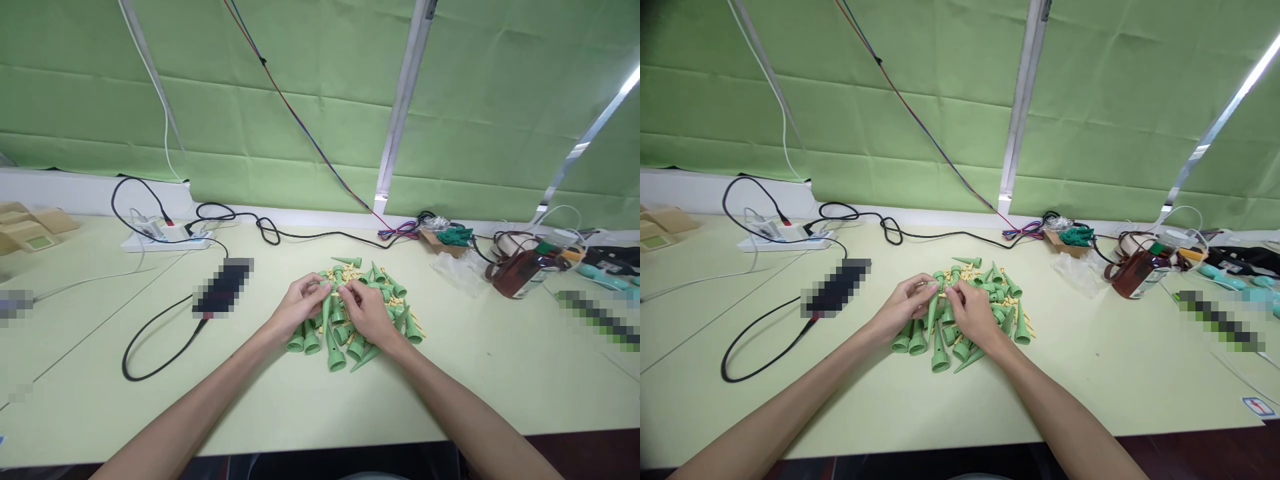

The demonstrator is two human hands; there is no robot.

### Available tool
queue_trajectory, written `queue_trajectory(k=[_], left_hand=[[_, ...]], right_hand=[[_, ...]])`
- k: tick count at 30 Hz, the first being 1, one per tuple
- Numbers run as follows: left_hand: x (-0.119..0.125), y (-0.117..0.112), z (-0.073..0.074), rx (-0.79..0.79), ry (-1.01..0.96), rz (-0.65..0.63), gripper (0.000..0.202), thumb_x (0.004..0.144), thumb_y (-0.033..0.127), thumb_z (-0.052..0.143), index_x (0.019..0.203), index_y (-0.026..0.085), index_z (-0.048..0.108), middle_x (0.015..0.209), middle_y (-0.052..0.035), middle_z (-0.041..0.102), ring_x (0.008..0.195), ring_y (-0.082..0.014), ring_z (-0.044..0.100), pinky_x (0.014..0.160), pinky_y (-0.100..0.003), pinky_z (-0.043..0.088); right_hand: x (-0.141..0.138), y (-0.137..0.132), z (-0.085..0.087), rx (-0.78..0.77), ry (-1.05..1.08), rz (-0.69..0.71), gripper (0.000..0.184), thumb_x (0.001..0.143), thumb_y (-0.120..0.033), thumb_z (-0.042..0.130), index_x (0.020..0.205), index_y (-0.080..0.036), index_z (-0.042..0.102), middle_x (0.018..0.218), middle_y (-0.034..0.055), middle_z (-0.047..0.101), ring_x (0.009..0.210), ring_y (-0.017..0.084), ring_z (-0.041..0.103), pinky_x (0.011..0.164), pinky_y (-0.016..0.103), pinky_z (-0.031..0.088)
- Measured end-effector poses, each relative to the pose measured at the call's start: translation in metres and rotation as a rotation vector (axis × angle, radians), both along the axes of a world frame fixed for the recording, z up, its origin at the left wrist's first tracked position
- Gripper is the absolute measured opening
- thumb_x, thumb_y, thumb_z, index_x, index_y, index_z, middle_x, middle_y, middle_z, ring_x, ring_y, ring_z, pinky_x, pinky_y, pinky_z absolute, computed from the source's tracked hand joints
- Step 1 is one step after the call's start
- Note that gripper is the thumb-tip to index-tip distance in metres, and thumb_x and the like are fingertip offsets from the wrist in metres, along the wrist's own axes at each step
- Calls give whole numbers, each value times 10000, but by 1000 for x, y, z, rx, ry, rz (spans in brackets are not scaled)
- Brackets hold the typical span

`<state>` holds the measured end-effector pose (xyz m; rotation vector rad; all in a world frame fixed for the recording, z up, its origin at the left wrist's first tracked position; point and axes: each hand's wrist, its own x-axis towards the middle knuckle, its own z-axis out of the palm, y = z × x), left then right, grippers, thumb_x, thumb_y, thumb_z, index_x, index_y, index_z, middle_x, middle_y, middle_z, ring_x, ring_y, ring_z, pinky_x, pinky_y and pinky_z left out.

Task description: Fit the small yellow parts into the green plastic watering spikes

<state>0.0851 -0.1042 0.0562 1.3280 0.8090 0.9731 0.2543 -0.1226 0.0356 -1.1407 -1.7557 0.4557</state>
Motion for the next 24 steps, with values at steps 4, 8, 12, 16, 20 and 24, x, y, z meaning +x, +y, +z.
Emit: queue_trajectory(k=[4,8,12,16,20,24], left_hand=[[0,0,0,-12,4,-2,342,793,477,699,847,182,535,610,87,278,449,-28,202,423,-191,138],[1,0,0,-10,0,1,354,781,481,708,849,180,535,616,87,279,448,-26,194,418,-192,132],[1,0,0,-15,7,7,368,770,494,712,841,183,529,616,87,290,439,-24,198,411,-190,128],[1,-1,1,-14,10,4,365,777,493,707,838,182,526,615,88,286,437,-24,197,412,-189,129],[1,-1,2,-21,9,6,383,756,503,722,833,185,523,616,86,310,428,-22,208,406,-190,135],[1,-1,2,-21,10,-2,392,747,508,727,837,183,526,616,85,329,416,-19,223,399,-188,132]], right_hand=[[0,0,-1,4,1,3,319,968,-336,463,680,-203,427,543,-62,365,493,104,350,527,250,290],[0,0,-1,9,-4,1,331,969,-343,464,672,-204,415,537,-64,356,489,103,345,522,250,283],[0,0,0,4,-11,0,339,971,-350,454,667,-207,411,535,-63,354,486,107,348,521,254,283],[0,0,1,-1,-16,3,347,971,-351,451,659,-210,397,533,-63,349,489,109,344,523,258,281],[0,0,0,-4,-19,7,352,974,-352,445,656,-211,391,535,-62,351,490,110,341,520,260,276],[0,0,0,-1,-24,6,360,976,-360,438,651,-213,387,530,-60,357,483,111,342,516,262,273]])
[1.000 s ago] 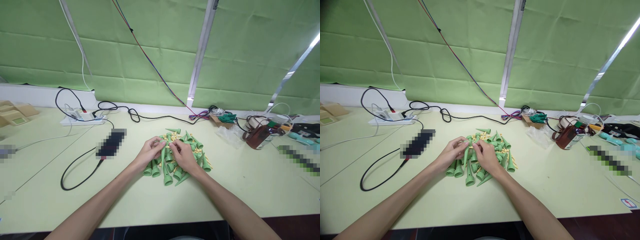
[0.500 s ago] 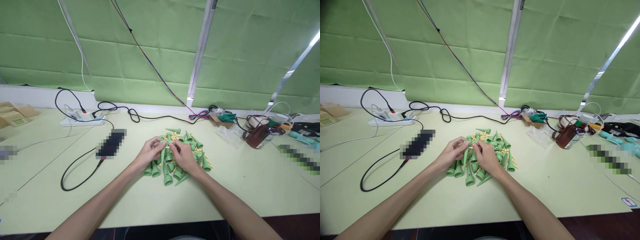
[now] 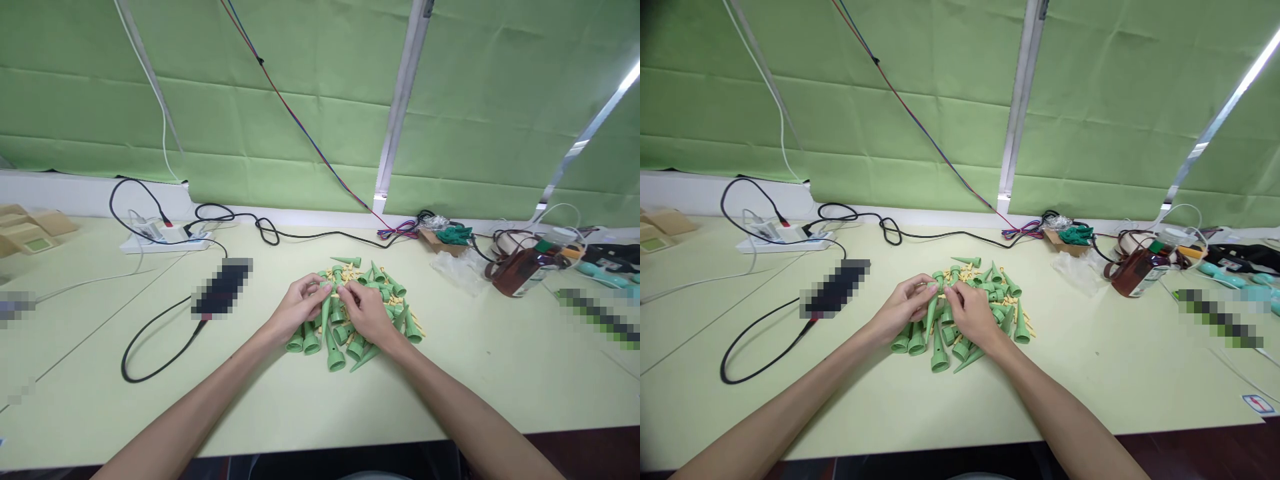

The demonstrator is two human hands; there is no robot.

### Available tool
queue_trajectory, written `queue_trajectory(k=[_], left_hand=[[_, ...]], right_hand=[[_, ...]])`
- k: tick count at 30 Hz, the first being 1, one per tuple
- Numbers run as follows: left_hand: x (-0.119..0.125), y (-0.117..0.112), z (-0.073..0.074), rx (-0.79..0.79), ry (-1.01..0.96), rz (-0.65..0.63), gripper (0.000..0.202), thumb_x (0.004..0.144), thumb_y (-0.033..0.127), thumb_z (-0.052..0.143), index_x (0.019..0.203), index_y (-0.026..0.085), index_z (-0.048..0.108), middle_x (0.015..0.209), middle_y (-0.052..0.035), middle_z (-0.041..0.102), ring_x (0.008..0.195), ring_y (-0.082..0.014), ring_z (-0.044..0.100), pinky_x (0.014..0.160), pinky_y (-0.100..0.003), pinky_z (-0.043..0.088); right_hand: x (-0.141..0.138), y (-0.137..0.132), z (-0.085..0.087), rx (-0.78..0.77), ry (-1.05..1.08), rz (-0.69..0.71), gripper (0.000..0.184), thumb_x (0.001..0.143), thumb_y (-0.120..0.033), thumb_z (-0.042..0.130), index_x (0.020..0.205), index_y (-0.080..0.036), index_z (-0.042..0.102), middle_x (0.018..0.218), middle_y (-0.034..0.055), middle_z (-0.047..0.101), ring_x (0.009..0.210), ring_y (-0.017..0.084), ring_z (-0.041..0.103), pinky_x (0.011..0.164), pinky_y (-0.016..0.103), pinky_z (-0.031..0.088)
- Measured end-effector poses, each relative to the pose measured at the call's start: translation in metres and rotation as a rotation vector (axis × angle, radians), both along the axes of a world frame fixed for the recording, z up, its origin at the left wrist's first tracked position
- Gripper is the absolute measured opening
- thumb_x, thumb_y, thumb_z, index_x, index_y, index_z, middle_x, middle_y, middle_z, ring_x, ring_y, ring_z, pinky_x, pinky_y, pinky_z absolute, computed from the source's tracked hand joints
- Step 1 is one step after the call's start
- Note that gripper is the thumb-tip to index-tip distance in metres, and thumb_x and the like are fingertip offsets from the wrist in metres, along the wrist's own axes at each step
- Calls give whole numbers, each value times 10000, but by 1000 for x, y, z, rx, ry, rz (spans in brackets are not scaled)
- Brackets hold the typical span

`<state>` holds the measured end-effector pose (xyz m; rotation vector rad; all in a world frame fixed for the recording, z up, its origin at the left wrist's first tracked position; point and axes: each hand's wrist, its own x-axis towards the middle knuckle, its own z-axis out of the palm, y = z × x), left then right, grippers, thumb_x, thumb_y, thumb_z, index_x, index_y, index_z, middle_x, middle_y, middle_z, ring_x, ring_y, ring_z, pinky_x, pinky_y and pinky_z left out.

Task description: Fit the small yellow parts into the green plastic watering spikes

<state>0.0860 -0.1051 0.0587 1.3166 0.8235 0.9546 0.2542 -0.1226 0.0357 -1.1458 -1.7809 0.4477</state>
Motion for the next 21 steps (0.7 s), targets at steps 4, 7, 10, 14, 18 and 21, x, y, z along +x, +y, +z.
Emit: queue_trajectory(k=[4,7,10,14,18,21], left_hand=[[0,-1,1,2,12,1,397,746,511,725,846,184,523,612,89,334,406,-15,232,396,-185,126],[1,-2,2,5,22,4,397,753,514,718,857,184,523,610,89,341,403,-15,238,395,-183,124],[1,-3,3,2,25,6,409,741,522,725,860,184,527,607,89,348,401,-16,243,391,-182,123],[2,-3,4,-3,22,10,428,722,534,734,864,186,528,602,90,357,392,-15,245,384,-176,123],[2,-4,5,-4,27,22,428,718,532,736,866,187,529,600,90,374,382,-12,244,375,-173,124],[2,-4,6,0,27,25,418,724,525,733,863,188,529,599,90,378,375,-9,239,370,-172,120]], right_hand=[[0,0,0,5,-5,4,370,980,-350,432,644,-213,360,531,-60,351,485,110,335,517,263,267],[0,-1,0,3,-9,5,377,983,-348,425,640,-214,343,533,-59,341,486,111,326,515,266,265],[0,-1,1,0,-12,3,386,986,-354,415,634,-216,341,538,-56,337,489,113,319,512,268,266],[0,0,0,1,-8,0,390,986,-358,415,631,-215,343,537,-58,333,489,111,310,511,267,265],[0,1,0,10,-6,-1,388,986,-360,415,634,-214,347,540,-57,335,496,112,313,518,269,261],[-1,1,-1,9,-3,-1,381,985,-357,419,639,-213,352,541,-58,332,501,113,315,523,267,262]])
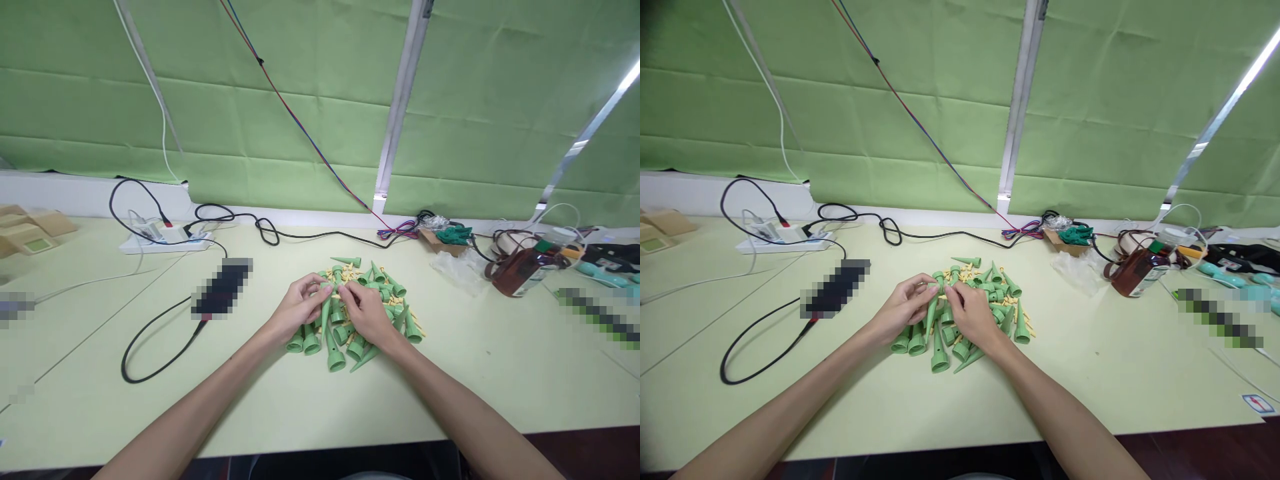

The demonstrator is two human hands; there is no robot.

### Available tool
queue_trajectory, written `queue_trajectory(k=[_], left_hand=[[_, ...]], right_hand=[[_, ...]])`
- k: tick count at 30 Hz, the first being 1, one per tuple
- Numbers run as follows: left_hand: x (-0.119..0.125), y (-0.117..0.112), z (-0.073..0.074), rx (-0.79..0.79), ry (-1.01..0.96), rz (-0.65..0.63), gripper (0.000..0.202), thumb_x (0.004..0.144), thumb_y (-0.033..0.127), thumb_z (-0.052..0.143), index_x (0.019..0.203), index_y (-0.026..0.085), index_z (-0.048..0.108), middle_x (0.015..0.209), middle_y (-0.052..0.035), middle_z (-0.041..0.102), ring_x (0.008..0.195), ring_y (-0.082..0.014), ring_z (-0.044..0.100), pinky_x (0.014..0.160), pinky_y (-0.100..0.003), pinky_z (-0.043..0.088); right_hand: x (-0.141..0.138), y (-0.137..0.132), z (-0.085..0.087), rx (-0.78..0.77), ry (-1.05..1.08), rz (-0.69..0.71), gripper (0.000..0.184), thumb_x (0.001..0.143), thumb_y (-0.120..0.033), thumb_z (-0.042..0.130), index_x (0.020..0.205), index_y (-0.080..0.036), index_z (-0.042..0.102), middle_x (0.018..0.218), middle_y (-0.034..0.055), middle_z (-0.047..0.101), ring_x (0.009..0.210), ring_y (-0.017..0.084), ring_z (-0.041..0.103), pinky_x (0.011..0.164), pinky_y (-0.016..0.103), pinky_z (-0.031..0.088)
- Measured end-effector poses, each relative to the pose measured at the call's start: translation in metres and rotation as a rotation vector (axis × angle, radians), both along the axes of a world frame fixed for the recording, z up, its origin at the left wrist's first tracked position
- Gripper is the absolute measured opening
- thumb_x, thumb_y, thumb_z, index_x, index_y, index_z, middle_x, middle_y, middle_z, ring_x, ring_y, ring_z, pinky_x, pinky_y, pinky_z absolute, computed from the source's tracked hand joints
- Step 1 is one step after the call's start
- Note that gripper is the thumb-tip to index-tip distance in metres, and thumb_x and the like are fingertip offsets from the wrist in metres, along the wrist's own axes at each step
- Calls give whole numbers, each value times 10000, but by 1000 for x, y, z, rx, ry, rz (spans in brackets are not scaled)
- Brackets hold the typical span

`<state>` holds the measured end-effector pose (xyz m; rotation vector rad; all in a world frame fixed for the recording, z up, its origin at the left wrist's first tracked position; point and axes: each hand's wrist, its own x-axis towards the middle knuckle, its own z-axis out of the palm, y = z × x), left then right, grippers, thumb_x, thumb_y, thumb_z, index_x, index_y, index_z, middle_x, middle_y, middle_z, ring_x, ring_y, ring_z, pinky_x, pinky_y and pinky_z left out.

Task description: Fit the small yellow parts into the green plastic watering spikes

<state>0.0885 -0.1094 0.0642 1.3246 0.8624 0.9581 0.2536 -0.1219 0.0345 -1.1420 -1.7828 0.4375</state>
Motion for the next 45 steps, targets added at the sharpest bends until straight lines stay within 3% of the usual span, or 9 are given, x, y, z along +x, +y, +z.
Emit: queue_trajectory(k=[16,29,45], left_hand=[[-1,2,-3,9,24,-3,378,771,507,700,883,193,523,591,93,410,337,-11,300,321,-145,142],[-1,3,-3,-11,13,35,383,766,503,709,896,195,523,608,90,406,334,-7,316,298,-124,127],[-1,1,-1,75,59,25,368,799,506,673,936,193,536,625,83,423,344,-24,386,310,-133,183]], right_hand=[[0,-1,1,-20,19,25,352,988,-344,430,669,-205,376,556,-61,326,516,108,305,529,257,259],[1,-1,-1,-50,17,91,216,962,-348,480,814,-195,518,578,-56,421,510,109,378,517,241,290],[2,-2,0,-8,28,72,255,962,-308,483,734,-195,490,544,-63,376,488,101,341,505,242,272]])
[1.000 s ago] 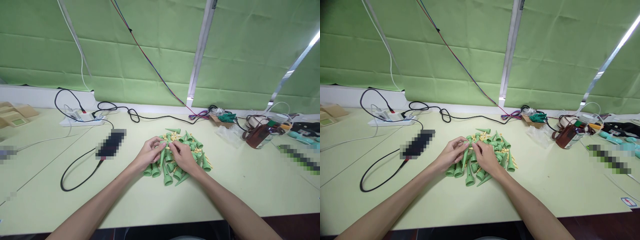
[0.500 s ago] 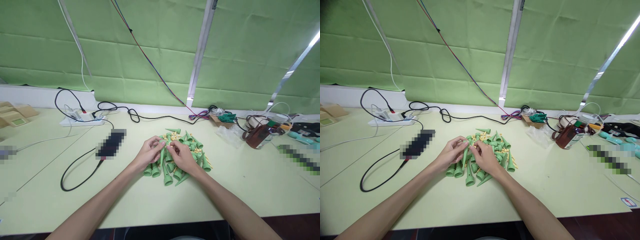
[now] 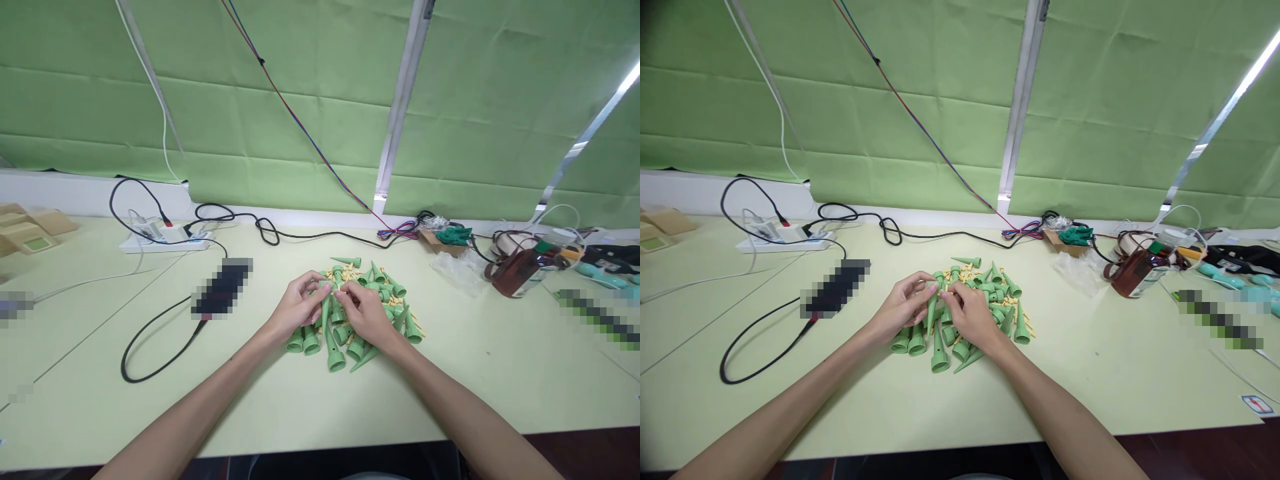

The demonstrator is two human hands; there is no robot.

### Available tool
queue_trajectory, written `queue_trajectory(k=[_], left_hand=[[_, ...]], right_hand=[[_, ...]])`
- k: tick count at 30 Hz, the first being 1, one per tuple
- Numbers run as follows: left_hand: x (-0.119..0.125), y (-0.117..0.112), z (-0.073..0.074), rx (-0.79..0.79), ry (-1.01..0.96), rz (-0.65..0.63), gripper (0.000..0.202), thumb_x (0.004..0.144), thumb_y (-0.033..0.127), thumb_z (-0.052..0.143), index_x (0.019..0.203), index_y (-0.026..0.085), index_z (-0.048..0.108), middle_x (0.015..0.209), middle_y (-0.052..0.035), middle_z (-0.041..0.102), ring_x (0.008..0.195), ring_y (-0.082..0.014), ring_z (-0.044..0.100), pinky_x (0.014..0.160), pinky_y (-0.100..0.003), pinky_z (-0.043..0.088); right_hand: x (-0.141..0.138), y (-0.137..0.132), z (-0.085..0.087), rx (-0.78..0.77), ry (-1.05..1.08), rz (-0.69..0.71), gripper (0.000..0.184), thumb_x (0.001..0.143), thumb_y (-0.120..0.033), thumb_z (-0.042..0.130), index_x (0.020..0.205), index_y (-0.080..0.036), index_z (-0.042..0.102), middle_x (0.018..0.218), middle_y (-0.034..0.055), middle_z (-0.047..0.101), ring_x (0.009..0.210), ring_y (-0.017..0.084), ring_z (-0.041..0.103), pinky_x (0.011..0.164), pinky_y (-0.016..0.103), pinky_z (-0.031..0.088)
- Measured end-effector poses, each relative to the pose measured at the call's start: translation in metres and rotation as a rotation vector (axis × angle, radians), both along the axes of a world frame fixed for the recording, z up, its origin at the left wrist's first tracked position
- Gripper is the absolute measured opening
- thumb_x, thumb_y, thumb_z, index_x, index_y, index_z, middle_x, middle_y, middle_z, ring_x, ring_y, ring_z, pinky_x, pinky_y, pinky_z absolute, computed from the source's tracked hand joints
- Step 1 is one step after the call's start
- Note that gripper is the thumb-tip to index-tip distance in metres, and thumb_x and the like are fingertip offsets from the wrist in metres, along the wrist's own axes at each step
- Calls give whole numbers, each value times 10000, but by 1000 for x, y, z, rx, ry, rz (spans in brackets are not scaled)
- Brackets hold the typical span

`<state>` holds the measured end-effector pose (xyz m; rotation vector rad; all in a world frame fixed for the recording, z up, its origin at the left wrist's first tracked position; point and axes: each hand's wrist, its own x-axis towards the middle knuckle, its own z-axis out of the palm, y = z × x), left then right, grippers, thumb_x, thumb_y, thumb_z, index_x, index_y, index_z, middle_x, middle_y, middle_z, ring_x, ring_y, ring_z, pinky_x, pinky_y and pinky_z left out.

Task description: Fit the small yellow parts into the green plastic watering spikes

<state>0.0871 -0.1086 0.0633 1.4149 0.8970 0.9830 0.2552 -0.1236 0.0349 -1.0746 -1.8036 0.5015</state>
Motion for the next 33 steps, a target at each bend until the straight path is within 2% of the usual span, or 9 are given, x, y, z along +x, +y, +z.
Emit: queue_trajectory(k=[5,12,21,25,33], left_hand=[[0,0,-2,34,14,-3,348,819,499,652,944,202,520,665,74,436,346,-26,405,311,-137,189],[-1,-1,0,67,31,-26,353,819,494,653,974,210,514,770,44,494,364,-27,441,316,-152,216],[-2,0,0,74,28,-44,399,790,506,678,1012,211,526,788,32,517,369,-41,461,319,-174,220],[-3,0,0,96,34,-51,408,793,517,671,1021,208,532,739,40,509,370,-48,460,320,-177,229],[-3,1,-2,116,26,-60,400,797,492,675,1052,211,547,748,39,495,387,-59,473,324,-187,259]], right_hand=[[0,0,0,10,-6,6,295,972,-305,461,699,-196,454,558,-55,371,500,102,334,512,247,268],[0,1,-3,16,-41,-9,383,987,-334,425,638,-202,335,551,-54,335,504,103,302,523,259,256],[-1,2,-3,-7,-71,-26,411,1005,-363,385,626,-201,380,544,-38,433,490,108,377,525,264,284],[-1,1,-3,-15,-82,-33,430,1012,-380,364,620,-204,393,547,-29,459,491,114,396,528,273,296],[-1,2,-3,-9,-84,-33,433,1016,-378,338,616,-212,318,519,-46,336,477,118,319,525,287,262]])
